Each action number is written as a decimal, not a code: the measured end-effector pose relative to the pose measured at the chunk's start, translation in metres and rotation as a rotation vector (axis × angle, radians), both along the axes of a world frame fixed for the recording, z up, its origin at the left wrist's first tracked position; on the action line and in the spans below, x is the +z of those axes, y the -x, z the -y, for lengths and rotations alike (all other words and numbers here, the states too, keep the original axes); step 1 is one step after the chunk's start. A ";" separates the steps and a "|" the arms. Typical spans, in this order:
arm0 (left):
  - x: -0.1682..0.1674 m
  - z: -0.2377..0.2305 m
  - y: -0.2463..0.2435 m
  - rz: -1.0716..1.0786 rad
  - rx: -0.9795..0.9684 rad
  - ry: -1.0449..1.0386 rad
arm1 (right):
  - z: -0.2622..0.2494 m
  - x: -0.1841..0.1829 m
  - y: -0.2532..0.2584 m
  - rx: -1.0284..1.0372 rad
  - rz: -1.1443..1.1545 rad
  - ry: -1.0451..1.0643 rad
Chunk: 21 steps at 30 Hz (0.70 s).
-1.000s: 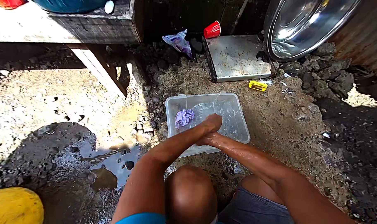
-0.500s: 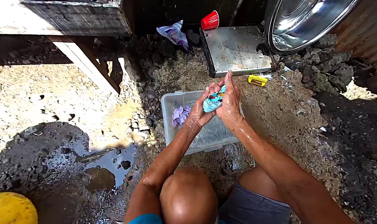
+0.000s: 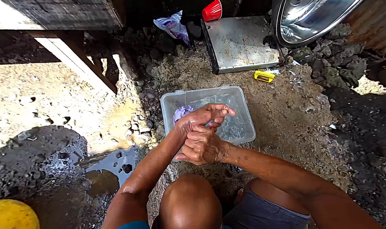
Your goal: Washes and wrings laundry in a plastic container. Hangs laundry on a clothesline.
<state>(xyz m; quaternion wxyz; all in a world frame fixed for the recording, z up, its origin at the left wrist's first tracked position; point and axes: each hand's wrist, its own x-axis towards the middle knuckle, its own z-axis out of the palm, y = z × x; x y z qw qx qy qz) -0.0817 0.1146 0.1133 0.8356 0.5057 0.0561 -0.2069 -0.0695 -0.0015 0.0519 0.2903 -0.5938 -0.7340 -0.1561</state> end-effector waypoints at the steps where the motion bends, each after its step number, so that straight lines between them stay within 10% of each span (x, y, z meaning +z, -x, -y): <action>1: -0.021 -0.006 -0.014 0.017 -0.167 0.000 | 0.001 -0.009 0.004 0.005 0.047 0.043; 14: -0.105 0.024 -0.067 -0.070 -0.491 -1.105 | -0.015 -0.075 -0.014 0.005 -0.275 1.077; 21: -0.160 0.010 -0.089 -0.168 -0.257 -0.871 | 0.009 -0.115 -0.046 0.044 -0.139 0.736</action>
